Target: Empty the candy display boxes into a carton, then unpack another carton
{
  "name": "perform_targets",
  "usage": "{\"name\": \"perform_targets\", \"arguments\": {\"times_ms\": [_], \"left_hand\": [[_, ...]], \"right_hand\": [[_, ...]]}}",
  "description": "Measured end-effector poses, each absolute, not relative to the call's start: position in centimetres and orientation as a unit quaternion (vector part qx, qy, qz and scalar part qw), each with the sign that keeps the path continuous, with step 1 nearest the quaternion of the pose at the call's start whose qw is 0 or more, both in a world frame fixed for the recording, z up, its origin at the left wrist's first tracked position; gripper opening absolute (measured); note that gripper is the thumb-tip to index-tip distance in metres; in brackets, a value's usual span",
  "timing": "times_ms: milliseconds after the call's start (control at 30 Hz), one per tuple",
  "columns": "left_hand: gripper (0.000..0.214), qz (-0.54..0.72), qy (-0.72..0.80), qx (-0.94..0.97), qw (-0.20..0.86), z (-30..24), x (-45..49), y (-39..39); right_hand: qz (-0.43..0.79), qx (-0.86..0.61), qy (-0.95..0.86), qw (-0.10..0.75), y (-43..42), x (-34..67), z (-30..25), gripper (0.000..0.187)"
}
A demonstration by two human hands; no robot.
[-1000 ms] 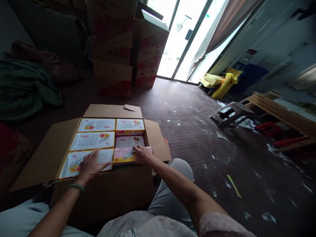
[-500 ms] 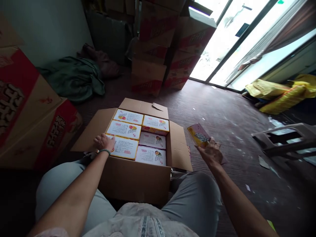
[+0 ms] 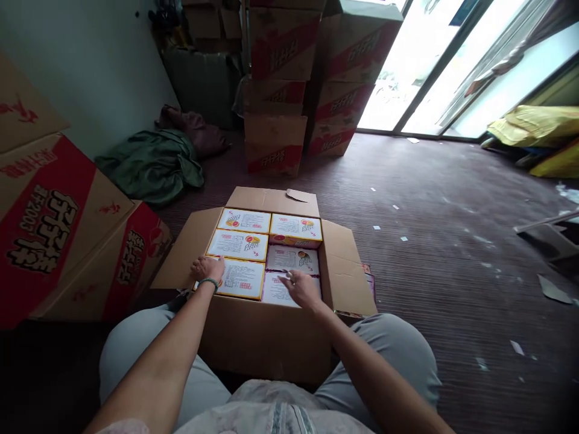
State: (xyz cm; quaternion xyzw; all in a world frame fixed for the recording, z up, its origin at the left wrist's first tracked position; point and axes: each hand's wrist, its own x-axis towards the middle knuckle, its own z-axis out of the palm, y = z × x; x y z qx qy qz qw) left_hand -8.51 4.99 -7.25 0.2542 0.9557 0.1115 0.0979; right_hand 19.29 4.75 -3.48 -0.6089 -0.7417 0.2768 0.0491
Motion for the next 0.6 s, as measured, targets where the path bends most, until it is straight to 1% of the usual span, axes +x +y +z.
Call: {"name": "perform_targets", "arguments": {"times_ms": [133,200,233,300,433,600], "left_hand": [[0.066,0.107,0.952,0.255,0.129,-7.3,-8.9,5.5],[0.062,0.103,0.944,0.276,0.15,-7.3,-9.2,5.3],[0.06,0.101,0.938,0.289,0.16,-7.3,-9.4,5.1],[0.058,0.099,0.929,0.313,0.172,-7.1,-10.1,4.5],[0.066,0.111,0.921,0.329,0.179,-6.6,-11.5,3.6],[0.067,0.192,0.875,0.348,0.278,-6.9,-11.1,3.9]], "right_hand": [[0.353,-0.648,-0.675,-0.004,3.9,14.7,-6.6,0.058],[0.37,-0.657,-0.657,-0.024,4.2,13.4,-7.9,0.063],[0.378,-0.656,-0.653,-0.031,4.5,13.1,-8.4,0.063],[0.388,-0.652,-0.65,-0.029,4.9,13.1,-9.2,0.056],[0.408,-0.656,-0.633,0.033,5.3,14.9,-10.7,0.043],[0.455,-0.65,-0.605,0.064,5.8,17.4,-12.1,0.033]]}}
